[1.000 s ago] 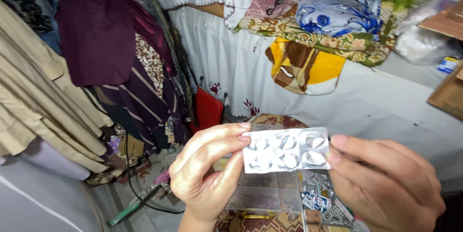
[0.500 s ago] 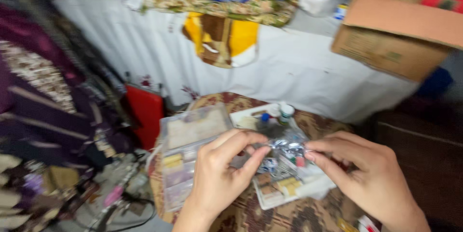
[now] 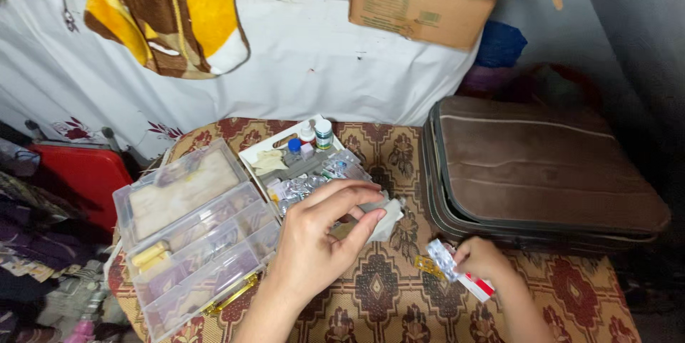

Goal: The person opens a multi-drawer plastic organizer and sorts various medicines, including blister packs, tubes, and boxes, into the compartments. They handle each item individually, placing them into the organizer and occasionally closing the drawers.

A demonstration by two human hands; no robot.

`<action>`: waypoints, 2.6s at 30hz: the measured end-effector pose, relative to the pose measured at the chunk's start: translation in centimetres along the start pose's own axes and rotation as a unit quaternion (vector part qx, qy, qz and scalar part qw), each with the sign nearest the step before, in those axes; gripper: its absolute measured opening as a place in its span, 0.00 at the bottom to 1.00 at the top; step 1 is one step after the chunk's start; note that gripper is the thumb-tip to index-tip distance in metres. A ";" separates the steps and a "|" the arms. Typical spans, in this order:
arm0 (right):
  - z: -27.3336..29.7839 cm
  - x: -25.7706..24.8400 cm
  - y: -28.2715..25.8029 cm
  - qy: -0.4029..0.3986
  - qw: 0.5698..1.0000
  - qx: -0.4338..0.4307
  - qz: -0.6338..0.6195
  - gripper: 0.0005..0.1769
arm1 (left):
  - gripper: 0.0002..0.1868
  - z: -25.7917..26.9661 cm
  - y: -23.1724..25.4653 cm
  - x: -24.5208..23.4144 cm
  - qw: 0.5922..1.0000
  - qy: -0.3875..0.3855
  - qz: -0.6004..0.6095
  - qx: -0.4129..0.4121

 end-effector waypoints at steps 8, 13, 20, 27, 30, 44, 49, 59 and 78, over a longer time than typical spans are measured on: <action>0.3 -2.9 -3.3 0.119 0.990 -0.016 0.075 0.09 | 0.07 -0.3 -0.2 -0.6 1.000 0.023 -0.003 -0.012; 0.4 -3.4 -14.2 0.176 0.970 -0.166 0.033 0.10 | 0.07 0.1 1.0 -2.6 0.997 0.033 -0.057 0.031; -3.0 -1.2 -23.2 0.218 0.947 -0.233 0.019 0.10 | 0.08 0.9 0.0 -8.6 0.993 0.078 -0.085 -0.011; -8.5 2.1 -28.3 0.226 0.935 -0.239 0.129 0.12 | 0.07 0.9 -2.5 -13.3 0.987 0.105 -0.107 -0.058; -9.7 3.3 -29.2 0.238 0.929 -0.251 0.131 0.16 | 0.07 0.3 -3.2 -14.8 0.986 0.111 -0.116 -0.045; -12.3 4.4 -30.2 0.178 0.960 -0.153 0.156 0.08 | 0.05 -2.0 -7.5 -14.6 0.991 0.083 -0.104 -0.022; -11.8 3.0 -29.5 0.158 0.965 -0.142 0.156 0.09 | 0.05 -1.9 -6.9 -14.4 0.991 0.079 -0.102 -0.025; 6.0 -10.5 -36.4 0.286 0.859 -0.422 -0.051 0.12 | 0.17 -0.7 -8.4 -12.5 0.978 0.109 -0.049 -0.168; 34.8 -17.2 -35.8 0.539 0.507 -0.667 -0.089 0.15 | 0.16 3.8 -1.8 -13.2 0.958 0.166 0.216 -0.088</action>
Point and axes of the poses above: each hand's wrist, its own z-axis away from the middle knuckle, its own x-axis out of the palm, y = z × x, the point moved 8 cm from there along -z, towards the middle knuckle, and after that the axes turned 7 degrees about z, right-handed, at the moved point
